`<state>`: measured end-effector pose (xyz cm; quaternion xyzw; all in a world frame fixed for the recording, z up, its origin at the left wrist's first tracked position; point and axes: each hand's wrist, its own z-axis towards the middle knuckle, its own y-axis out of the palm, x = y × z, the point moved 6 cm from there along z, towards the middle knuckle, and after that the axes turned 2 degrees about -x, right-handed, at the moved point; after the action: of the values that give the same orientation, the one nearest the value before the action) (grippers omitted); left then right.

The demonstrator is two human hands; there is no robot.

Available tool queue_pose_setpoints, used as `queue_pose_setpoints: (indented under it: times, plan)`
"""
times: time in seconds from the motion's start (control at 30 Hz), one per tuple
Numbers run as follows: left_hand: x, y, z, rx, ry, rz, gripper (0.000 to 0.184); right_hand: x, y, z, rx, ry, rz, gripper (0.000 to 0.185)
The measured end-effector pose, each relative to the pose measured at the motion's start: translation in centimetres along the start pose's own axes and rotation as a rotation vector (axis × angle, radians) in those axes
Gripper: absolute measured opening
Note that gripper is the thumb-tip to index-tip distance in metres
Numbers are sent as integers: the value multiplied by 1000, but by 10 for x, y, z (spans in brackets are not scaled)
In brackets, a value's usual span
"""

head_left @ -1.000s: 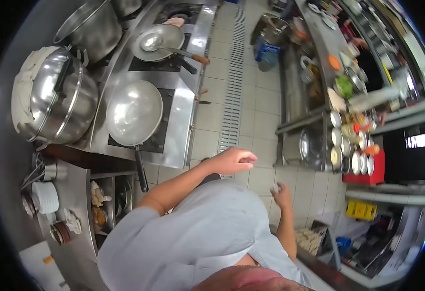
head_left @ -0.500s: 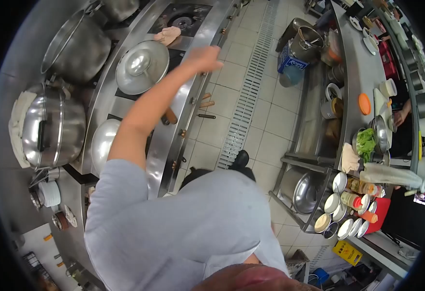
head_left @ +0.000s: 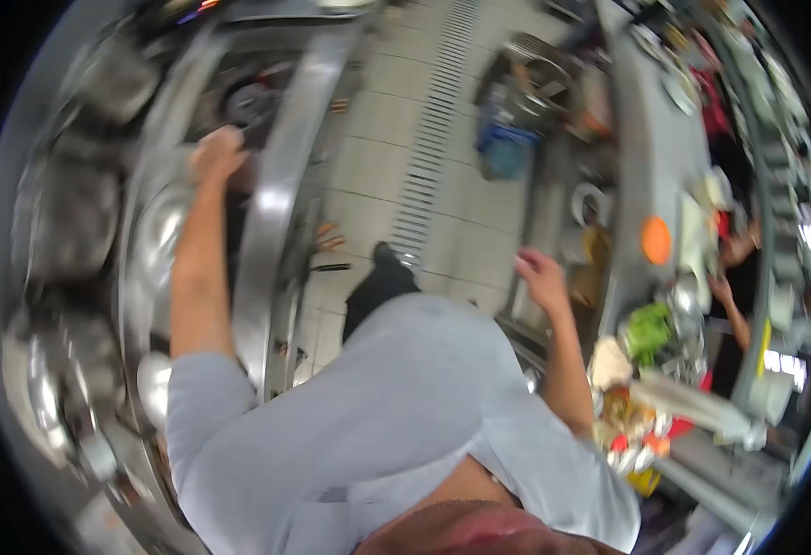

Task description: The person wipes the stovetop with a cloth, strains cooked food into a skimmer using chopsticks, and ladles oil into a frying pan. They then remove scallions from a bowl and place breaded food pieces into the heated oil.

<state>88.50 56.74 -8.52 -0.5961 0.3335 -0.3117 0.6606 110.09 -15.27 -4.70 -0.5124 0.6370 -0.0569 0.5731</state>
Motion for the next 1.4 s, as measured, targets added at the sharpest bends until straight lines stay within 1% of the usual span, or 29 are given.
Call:
queue_pose_setpoints:
  times: [0.03, 0.07, 0.1, 0.17, 0.2, 0.23, 0.3, 0.37, 0.43, 0.47, 0.5, 0.53, 0.57, 0.6, 0.63, 0.67, 0.7, 0.77, 0.8, 0.9, 1.0, 1.07, 1.13, 1.17, 1.23, 1.3, 1.33, 1.37, 1.4]
  plan:
    - [9, 4, 3, 4, 138, 185, 45, -17, 5, 12, -20, -14, 91, 34]
    - [24, -22, 4, -148, 5, 206, 47, -25, 13, 32, -49, -74, 91, 36]
    - [26, -32, 0, -101, -127, 167, 42, -58, 11, 43, -158, -54, 33, 39]
    - [-18, 21, 22, -239, -100, 236, 30, -85, 20, 74, -236, -140, 51, 42]
    - [-35, 24, 26, -216, -252, -18, 27, -99, 21, 89, -280, -155, 63, 42]
    - [-34, 14, 32, -312, -306, -55, 31, -112, 20, 104, -324, -167, 80, 42]
    - [-86, 41, 46, -70, -66, -60, 32, -138, 19, 141, -375, -289, 25, 40]
    - [-80, -7, 48, -203, -308, -448, 39, -169, 22, 177, -443, -303, 84, 40]
    - [-11, -105, 37, -44, -206, -523, 43, -200, 20, 207, -533, -331, 217, 43]
    - [-2, -120, 29, 17, -299, -634, 45, -221, 26, 219, -601, -351, 321, 45]
    - [73, -196, 24, 70, -304, -684, 40, -244, 37, 236, -699, -379, 418, 48]
    - [109, -220, 26, 12, -320, -925, 36, -265, 46, 254, -751, -454, 541, 52]
    - [148, -245, 31, 8, -346, -902, 28, -279, 58, 263, -807, -491, 676, 57]
    - [165, -230, 31, 141, -334, -990, 26, -283, 71, 270, -961, -371, 883, 58]
    - [201, -242, 41, 144, -236, -756, 29, -292, 76, 282, -1089, -235, 1068, 60]
    - [233, -239, 50, 107, -261, -841, 34, -303, 78, 293, -1189, -79, 1242, 61]
    - [274, -231, 60, 128, -94, -652, 42, -314, 75, 301, -1248, -33, 1307, 61]
    - [325, -214, 72, 1, -80, -753, 51, -330, 64, 303, -1337, 87, 1435, 60]
    - [342, -214, 73, -72, -76, -751, 53, -325, 70, 312, -1348, 105, 1386, 59]
    - [325, -224, 48, 21, -260, -949, 53, -307, 92, 339, -1364, 209, 1288, 52]
    - [290, -203, -20, 21, -506, -984, 53, -304, 94, 377, -1126, 95, 920, 43]
    - [278, -192, -72, 0, -649, -1059, 51, -329, 97, 410, -1046, -95, 824, 36]
    - [278, -176, -122, 2, -796, -1144, 48, -368, 98, 444, -822, -393, 475, 32]
    - [283, -174, -144, -2, -838, -1108, 46, -404, 93, 438, -767, -458, 554, 32]
    - [300, -146, -195, 36, -979, -1219, 47, -449, 101, 445, -612, -897, 179, 44]
    - [316, -120, -238, 55, -1105, -1281, 46, -461, 155, 469, -355, -1121, -193, 54]
    - [325, -109, -257, 50, -1164, -1293, 45, -456, 189, 483, -218, -1219, -377, 60]
    - [334, -100, -274, 41, -1222, -1305, 44, -437, 231, 506, -346, -1121, -508, 69]
    - [344, -90, -289, 59, -1263, -1343, 44, -421, 247, 505, -218, -1156, -555, 68]
